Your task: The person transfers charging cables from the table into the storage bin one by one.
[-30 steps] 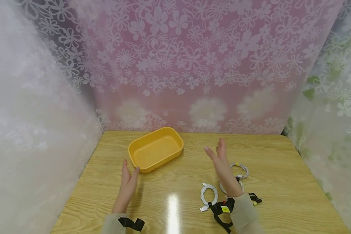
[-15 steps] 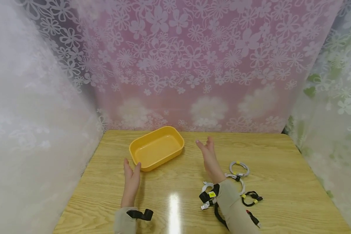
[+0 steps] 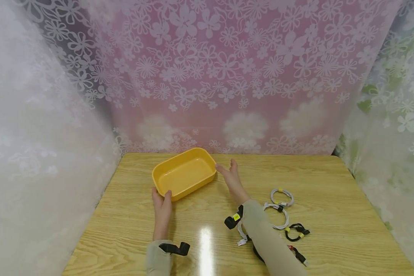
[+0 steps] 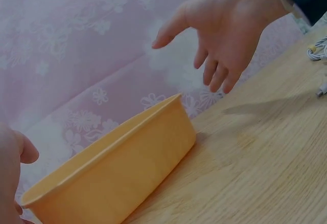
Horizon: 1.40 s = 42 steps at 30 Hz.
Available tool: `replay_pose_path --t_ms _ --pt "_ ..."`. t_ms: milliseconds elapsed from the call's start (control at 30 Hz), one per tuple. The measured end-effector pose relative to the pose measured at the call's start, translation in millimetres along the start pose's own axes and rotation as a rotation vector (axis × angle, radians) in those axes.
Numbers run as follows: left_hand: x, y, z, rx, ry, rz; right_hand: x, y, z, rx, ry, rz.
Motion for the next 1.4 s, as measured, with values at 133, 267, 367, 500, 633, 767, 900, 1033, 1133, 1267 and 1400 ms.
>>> replay_pose_path --t_ms 133,267,367,500,633,767,900,1033,1133,1267,1400 --pt "-0.5 -2.6 -5.4 -0.021 0.007 0.007 9.5 -8.8 3.8 -0.005 -0.013 0.0" --pt "-8.3 -9.1 9.1 -0.063 0.001 -0.002 18.0 -15.4 5.0 -0.031 0.001 0.008" --pt "-13.0 -11.6 17.7 -0.099 0.0 -0.007 23.1 -20.5 5.2 -0.05 0.021 0.006" --pt "-5.7 -7.8 2.7 -0.129 -0.014 0.0 25.3 -28.3 4.8 -0.061 0.041 -0.014" --pt "1.1 -4.8 -11.2 -0.139 -0.038 0.017 26.6 -35.1 2.5 -0.071 0.087 -0.041" --pt "0.3 -7.7 -12.2 -0.116 -0.052 0.027 26.4 -36.7 0.7 -0.087 0.126 -0.045" --pt "-0.4 -10.3 -13.8 -0.112 -0.048 0.03 25.7 -33.0 2.0 -0.111 0.125 -0.036" --pt "-2.4 -13.3 -14.5 -0.103 -0.042 0.03 25.4 -27.6 4.9 -0.13 0.113 -0.027" --pt "-4.4 -17.3 -13.4 -0.096 -0.04 0.021 23.6 -23.8 5.9 -0.124 0.119 -0.022" --pt "-5.3 -20.9 -13.9 -0.098 -0.049 0.014 20.2 -21.1 9.1 -0.105 0.113 -0.032" --pt "-5.2 -23.7 -17.0 -0.079 -0.051 0.017 15.5 -17.0 12.9 -0.099 0.097 -0.033"
Point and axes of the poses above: each hand's wrist, its own x-axis towards the middle knuckle, its own y-axis out of the back of the hand, z = x × y, the point moved 10 cm from there along x, towards the middle knuckle, and after that the axes turned 15 degrees about -x, right-handed, at the moved point
